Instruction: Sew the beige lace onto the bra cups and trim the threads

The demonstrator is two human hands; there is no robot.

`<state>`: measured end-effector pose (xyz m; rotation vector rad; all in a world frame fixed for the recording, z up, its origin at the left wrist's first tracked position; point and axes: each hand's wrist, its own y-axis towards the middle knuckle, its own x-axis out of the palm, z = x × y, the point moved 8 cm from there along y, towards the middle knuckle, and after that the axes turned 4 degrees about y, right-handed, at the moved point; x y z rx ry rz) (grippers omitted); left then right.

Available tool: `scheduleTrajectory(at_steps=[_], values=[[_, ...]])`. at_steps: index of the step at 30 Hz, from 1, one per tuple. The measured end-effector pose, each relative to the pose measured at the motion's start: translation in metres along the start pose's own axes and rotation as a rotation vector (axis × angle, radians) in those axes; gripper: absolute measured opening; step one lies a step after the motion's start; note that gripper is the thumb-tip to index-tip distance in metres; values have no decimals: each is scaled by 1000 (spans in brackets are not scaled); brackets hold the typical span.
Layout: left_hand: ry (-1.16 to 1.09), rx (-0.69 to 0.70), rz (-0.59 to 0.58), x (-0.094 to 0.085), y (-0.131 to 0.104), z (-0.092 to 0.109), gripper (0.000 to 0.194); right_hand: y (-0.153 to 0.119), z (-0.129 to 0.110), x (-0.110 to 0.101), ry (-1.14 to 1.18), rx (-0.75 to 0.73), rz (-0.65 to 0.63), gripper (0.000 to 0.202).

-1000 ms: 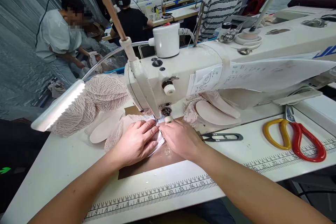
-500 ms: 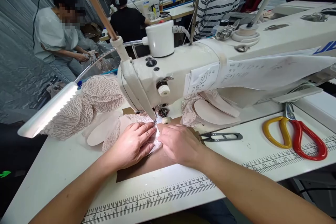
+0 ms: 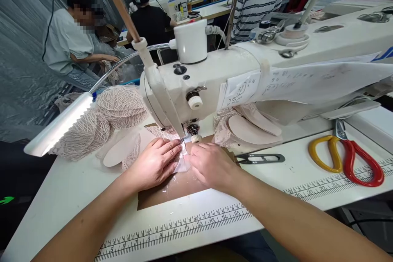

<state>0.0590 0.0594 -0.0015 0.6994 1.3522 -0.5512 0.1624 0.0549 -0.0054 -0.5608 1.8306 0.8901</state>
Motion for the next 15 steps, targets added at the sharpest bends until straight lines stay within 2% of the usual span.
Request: scheduleTrajectory(at_steps=[6,15], values=[[-4,-10,-13,1,3,-7,40,1,1,2,-14,23,0,28],[113,-58,3,3,4,-19,41,9,5,6,-70,161,-79,33]])
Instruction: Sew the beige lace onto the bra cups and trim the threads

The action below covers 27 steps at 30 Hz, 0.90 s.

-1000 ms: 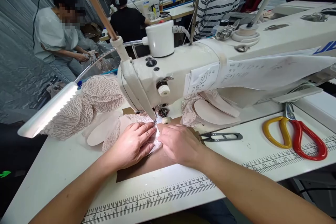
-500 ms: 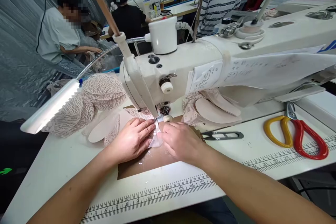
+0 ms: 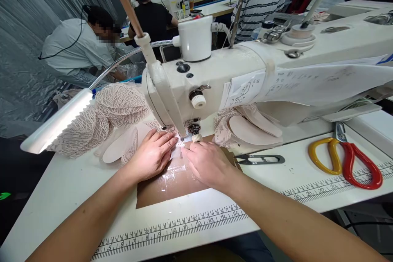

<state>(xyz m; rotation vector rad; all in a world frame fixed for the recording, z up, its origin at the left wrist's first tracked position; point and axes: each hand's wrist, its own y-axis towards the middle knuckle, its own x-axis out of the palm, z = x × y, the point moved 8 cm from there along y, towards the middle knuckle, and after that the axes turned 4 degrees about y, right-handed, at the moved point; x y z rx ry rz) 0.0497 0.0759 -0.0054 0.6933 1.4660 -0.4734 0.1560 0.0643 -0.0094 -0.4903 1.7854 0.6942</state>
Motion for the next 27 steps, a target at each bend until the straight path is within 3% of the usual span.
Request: scheduleTrajectory(at_steps=[11,18,24,27], values=[[-20,-164,44,3,-6,-18,40,1,3,7,32,28,-28,38],[-103,-202,121,-1,-10,-21,49,-2,1,5,74,-11,29,38],[-193,-287,243,-7,-17,-34,28,0,-5,0,34,18,16,36],[-229,-234,226,-12,-22,-27,23,-3,-10,-10,41,0,-63,33]])
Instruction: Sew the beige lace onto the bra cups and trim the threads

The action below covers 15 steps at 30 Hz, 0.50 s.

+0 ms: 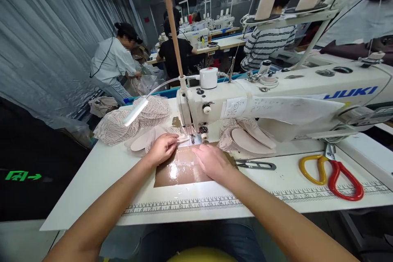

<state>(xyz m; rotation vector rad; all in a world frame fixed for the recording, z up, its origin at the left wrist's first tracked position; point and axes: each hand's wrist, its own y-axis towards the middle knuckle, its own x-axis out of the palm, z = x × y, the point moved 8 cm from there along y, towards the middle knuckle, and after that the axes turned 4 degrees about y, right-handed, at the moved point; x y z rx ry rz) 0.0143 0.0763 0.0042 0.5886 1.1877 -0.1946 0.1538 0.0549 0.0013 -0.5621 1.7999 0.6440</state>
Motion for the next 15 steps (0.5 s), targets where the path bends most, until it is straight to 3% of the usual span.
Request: scheduleTrajectory(at_steps=[3,6,11,15], values=[[-49,74,-55,-1,-10,17,21,-18,2,-10,54,-31,-95,30],[-59,55,-48,-1,-18,26,24,-48,23,-21,33,4,-72,30],[-48,-43,-10,-1,-19,19,22,-98,59,-27,-153,65,41,31],[-44,-124,3,-8,-20,11,22,-117,74,-23,-255,97,69,36]])
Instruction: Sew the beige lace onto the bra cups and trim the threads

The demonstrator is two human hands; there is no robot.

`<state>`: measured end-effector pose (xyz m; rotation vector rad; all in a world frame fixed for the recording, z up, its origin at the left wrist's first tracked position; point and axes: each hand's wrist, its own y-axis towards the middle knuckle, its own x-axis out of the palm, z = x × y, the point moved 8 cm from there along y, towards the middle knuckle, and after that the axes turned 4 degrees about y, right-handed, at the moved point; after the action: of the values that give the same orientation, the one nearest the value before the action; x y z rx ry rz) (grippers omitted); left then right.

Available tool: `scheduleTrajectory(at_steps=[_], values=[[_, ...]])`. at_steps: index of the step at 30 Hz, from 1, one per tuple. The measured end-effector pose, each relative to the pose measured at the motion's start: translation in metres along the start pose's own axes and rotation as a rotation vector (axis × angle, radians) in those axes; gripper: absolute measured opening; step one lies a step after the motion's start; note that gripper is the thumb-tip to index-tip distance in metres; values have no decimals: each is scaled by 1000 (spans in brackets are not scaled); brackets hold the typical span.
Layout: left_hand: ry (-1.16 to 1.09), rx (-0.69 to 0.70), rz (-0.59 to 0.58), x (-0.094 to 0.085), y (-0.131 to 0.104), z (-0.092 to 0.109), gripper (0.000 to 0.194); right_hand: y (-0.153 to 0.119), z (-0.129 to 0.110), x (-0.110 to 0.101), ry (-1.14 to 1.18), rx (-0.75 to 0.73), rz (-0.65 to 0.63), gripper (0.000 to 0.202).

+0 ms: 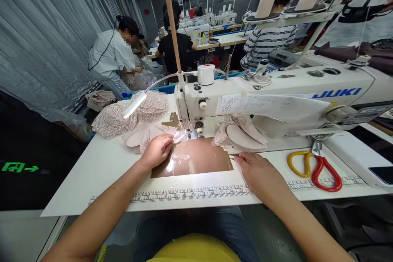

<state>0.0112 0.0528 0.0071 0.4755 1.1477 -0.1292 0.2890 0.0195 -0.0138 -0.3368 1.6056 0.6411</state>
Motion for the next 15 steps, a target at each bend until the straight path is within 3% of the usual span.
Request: scheduleTrajectory(at_steps=[4,9,11,15], values=[[-42,-5,-80,-13,-10,12,23,2,8,7,-52,-63,-18,39],[-314,269,-447,-13,-38,69,23,13,13,13,-72,-114,-93,39],[-391,202,-402,-20,-38,68,31,14,15,12,-56,-93,-89,36],[-386,-124,-127,-32,-24,14,40,8,17,-4,-28,-58,35,27]])
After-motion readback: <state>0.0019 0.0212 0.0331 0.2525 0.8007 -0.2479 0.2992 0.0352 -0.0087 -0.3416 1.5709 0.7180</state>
